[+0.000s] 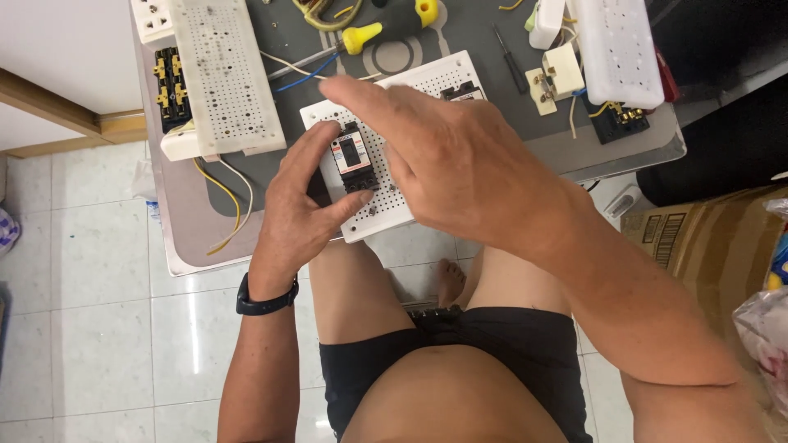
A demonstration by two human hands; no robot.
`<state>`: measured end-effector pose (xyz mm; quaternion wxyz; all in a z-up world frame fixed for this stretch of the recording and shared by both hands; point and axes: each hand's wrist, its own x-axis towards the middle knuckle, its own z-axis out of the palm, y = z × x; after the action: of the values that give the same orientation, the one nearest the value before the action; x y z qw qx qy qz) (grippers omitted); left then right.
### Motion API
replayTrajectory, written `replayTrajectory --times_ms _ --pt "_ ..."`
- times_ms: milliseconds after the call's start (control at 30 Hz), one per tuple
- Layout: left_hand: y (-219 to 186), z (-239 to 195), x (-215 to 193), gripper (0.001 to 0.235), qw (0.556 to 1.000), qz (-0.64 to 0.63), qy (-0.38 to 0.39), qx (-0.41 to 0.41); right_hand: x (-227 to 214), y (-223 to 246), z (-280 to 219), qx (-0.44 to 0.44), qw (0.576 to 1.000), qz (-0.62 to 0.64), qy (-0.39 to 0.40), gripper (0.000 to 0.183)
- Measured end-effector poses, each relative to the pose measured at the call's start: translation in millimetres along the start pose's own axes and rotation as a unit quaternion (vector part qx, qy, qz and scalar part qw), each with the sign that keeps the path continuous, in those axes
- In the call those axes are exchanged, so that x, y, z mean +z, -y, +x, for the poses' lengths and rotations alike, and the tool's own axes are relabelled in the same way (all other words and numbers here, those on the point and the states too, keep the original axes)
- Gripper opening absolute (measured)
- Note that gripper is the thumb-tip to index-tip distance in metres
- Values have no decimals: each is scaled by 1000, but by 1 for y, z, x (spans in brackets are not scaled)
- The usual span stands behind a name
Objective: The person uses a screwdriver to manipulate and adjust three black electrical components mounted on a white perforated board. The person holds the board steady with one hand while using the tool to tighten or loosen screws on the components.
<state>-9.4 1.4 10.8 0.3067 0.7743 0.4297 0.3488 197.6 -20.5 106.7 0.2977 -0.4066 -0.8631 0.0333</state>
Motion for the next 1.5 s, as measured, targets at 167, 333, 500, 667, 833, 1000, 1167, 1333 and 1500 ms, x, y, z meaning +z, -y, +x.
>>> replayTrajectory --times_ms 167,333,500,667,833,1000,1167,1333,1500 --pt "-1 0 1 70 1000 1 0 4 9 -7 -6 18 989 -136 -57 44" --pt "0 -1 0 69 1000 0 6 3 -10 2 0 24 999 21 32 45" --pt "4 -1 1 69 1000 -7 0 14 -3 -8 -5 -8 989 -143 -31 32" --pt "8 -3 -3 68 1000 -5 1 25 -6 -3 0 -17 999 -12 38 44" --pt "13 -3 -2 71 999 9 6 33 -10 1 7 54 997 -28 49 46" --pt "15 -4 -2 71 1000 9 7 29 -7 -9 2 18 997 -64 41 37" --pt "16 -4 -1 71 999 10 2 32 -14 -4 3 53 997 -15 46 49" --pt "12 -4 -3 71 1000 10 12 26 -7 -16 -6 16 993 -117 12 43" --pt "16 -5 -1 71 999 10 2 34 -15 -5 0 31 998 -7 56 47"
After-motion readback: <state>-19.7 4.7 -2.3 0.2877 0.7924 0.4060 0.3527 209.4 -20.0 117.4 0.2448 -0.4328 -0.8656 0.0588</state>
